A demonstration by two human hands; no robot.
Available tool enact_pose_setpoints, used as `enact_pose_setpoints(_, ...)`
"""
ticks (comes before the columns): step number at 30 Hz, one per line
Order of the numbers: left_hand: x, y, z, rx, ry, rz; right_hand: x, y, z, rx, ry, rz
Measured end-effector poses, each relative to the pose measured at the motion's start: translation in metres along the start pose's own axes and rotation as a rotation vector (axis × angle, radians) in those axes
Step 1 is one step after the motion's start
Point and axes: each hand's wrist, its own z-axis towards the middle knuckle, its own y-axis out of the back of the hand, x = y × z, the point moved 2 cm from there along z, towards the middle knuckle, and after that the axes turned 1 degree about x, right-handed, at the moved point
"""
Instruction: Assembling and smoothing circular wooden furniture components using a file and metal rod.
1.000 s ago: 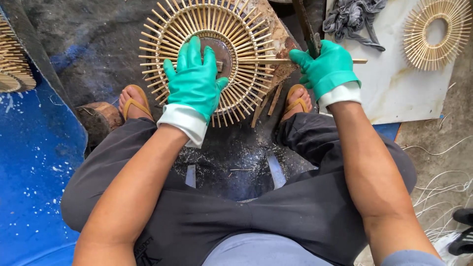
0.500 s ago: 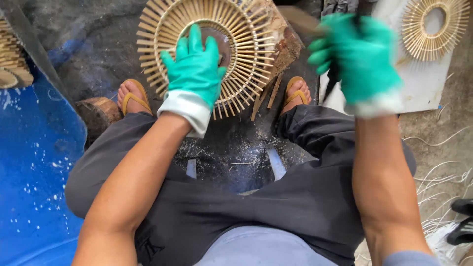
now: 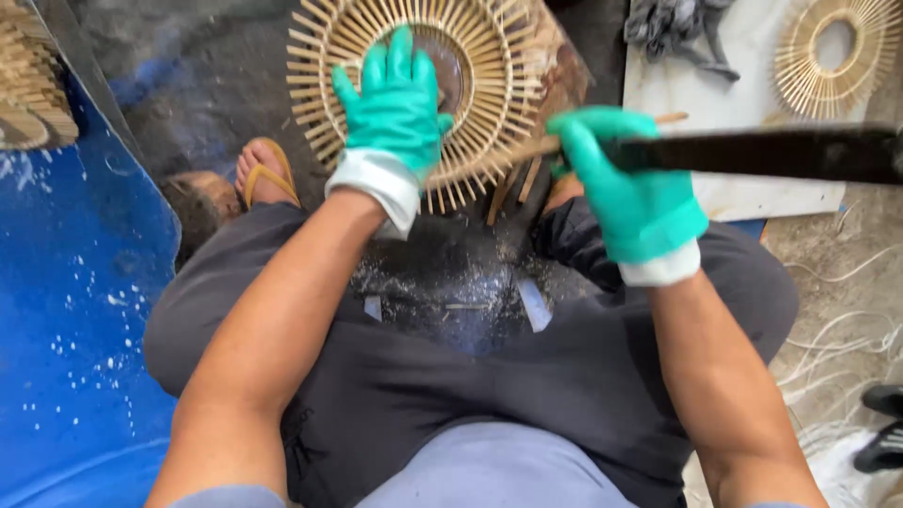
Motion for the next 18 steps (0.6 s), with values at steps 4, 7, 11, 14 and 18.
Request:
enact_pose_setpoints(4,0.000,0.005,-0.003,0.063,0.019,-0.037,0.008,-0.004,-0.016,-0.006,0.055,-0.107)
enact_pose_setpoints(7,-0.005,0.002,-0.001,-0.072,-0.038,-0.013,0.011,-0.002,-0.014,-0.066,0.003,0.087)
enact_pose_setpoints(11,-0.003,0.002,-0.003,-0.038,-0.002,-0.033,0.021,-0.013,-0.008,-0.053,0.022,0.016)
enact_pose_setpoints(14,-0.005,0.000,-0.006,-0.052,-0.019,-0.022,0.019,-0.017,-0.007,-0.009,0.171,0.077)
enact_pose_setpoints(18,-0.006,0.009,-0.004,0.021,0.003,-0.026,0.022,-0.026,-0.004,0.033,0.089,-0.067)
